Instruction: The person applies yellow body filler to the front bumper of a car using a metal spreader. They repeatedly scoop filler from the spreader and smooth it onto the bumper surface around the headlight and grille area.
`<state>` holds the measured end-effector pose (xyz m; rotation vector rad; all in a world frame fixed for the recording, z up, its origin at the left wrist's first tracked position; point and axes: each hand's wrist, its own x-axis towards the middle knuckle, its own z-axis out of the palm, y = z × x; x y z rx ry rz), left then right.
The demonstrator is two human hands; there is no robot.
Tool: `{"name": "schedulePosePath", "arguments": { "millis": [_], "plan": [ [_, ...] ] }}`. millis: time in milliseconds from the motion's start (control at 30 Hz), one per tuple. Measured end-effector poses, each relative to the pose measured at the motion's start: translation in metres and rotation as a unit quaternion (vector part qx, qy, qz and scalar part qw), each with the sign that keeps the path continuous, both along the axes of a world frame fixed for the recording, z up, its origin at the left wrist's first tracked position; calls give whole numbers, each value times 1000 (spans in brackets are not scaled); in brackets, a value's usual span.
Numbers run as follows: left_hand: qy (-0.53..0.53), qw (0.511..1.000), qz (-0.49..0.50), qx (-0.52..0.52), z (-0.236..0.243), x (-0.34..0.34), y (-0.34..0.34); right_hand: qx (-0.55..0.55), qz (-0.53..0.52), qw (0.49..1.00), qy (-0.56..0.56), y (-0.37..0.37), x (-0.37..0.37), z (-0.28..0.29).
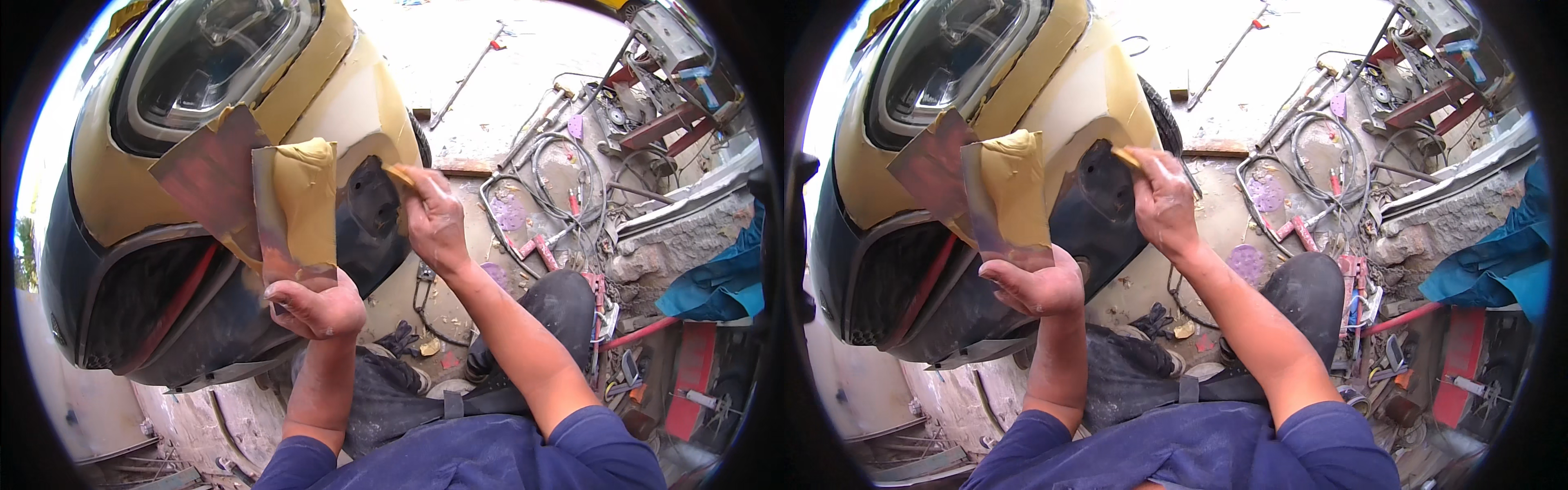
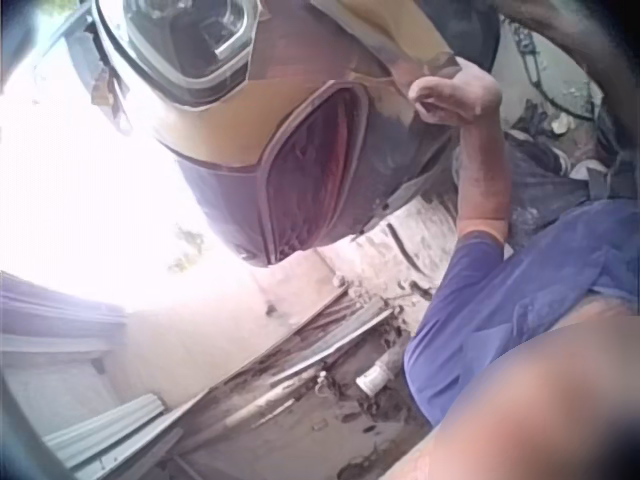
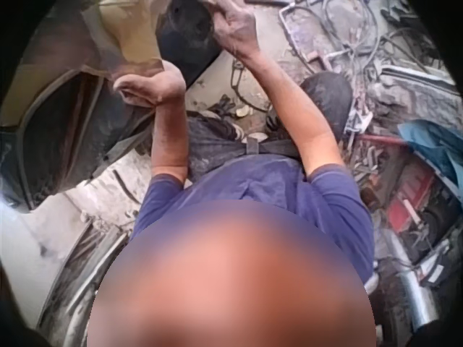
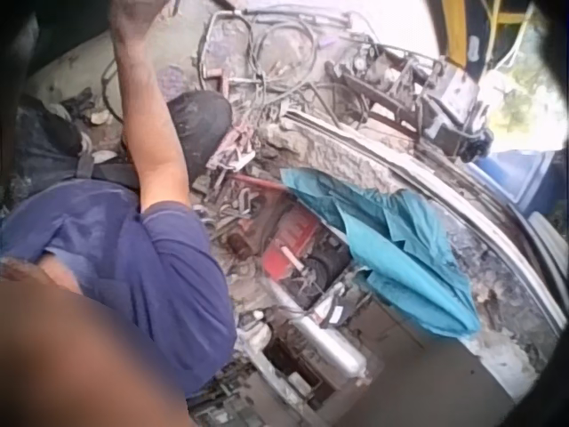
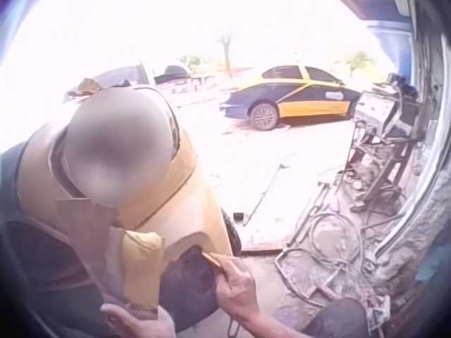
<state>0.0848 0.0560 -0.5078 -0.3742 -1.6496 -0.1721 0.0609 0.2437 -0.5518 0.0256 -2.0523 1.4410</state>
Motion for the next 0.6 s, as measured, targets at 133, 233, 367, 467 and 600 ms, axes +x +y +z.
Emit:
{"name": "schedulePosePath", "arguments": {
  "millis": [133, 233, 367, 467, 600],
  "plan": [
    [-144, 858, -326, 371, -9, 9, -1, -123, 11, 992, -28, 20, -9, 7],
    [-88, 975, -91, 182, -18, 10, -8, -43, -34, 997, -62, 48, -50, 17],
    [-83, 992, 23, 97, -20, 7, -13, -16, -39, 994, -100, 59, -84, 26],
    [-23, 999, 35, 20, -14, 0, -17, 9, -31, 996, -80, 51, -89, 30],
    [-8, 1000, -24, 14, -9, -5, -22, 54, -59, 996, -31, 30, -73, 34]
  ]
}}
